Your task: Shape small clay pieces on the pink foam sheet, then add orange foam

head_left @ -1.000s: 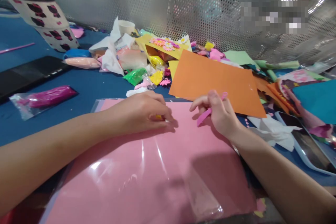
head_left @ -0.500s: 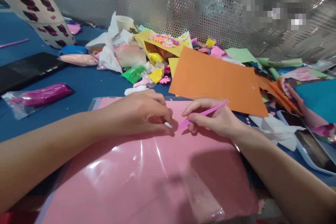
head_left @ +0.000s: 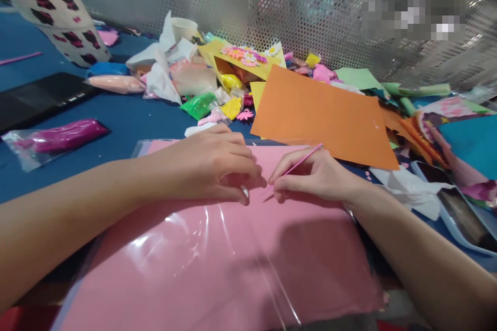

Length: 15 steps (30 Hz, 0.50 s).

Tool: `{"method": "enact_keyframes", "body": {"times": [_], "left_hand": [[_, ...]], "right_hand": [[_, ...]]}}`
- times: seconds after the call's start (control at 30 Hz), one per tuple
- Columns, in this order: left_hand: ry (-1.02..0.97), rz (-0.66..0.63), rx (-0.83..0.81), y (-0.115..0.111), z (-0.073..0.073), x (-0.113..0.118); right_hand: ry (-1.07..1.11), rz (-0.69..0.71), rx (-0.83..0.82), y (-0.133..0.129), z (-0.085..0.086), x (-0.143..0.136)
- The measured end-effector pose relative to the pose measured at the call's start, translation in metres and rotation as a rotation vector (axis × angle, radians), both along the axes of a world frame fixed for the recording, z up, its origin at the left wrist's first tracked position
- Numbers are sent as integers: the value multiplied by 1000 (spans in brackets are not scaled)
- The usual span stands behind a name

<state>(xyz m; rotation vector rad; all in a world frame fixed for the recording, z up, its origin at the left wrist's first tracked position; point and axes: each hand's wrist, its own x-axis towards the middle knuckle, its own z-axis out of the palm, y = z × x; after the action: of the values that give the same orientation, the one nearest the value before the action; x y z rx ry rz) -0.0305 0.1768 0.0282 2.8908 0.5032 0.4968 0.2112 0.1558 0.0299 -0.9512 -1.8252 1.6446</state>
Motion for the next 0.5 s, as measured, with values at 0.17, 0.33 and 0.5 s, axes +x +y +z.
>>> {"method": "enact_keyframes", "body": {"times": [0.17, 0.33, 0.5], "left_hand": [[22, -33, -28, -4, 4, 0], [94, -43, 23, -10, 11, 0], [146, -51, 2, -13, 15, -2]], "right_hand": [[25, -8, -13, 1, -2, -1], [5, -25, -17, 3, -6, -1], [-4, -19, -10, 2, -5, -1]]}}
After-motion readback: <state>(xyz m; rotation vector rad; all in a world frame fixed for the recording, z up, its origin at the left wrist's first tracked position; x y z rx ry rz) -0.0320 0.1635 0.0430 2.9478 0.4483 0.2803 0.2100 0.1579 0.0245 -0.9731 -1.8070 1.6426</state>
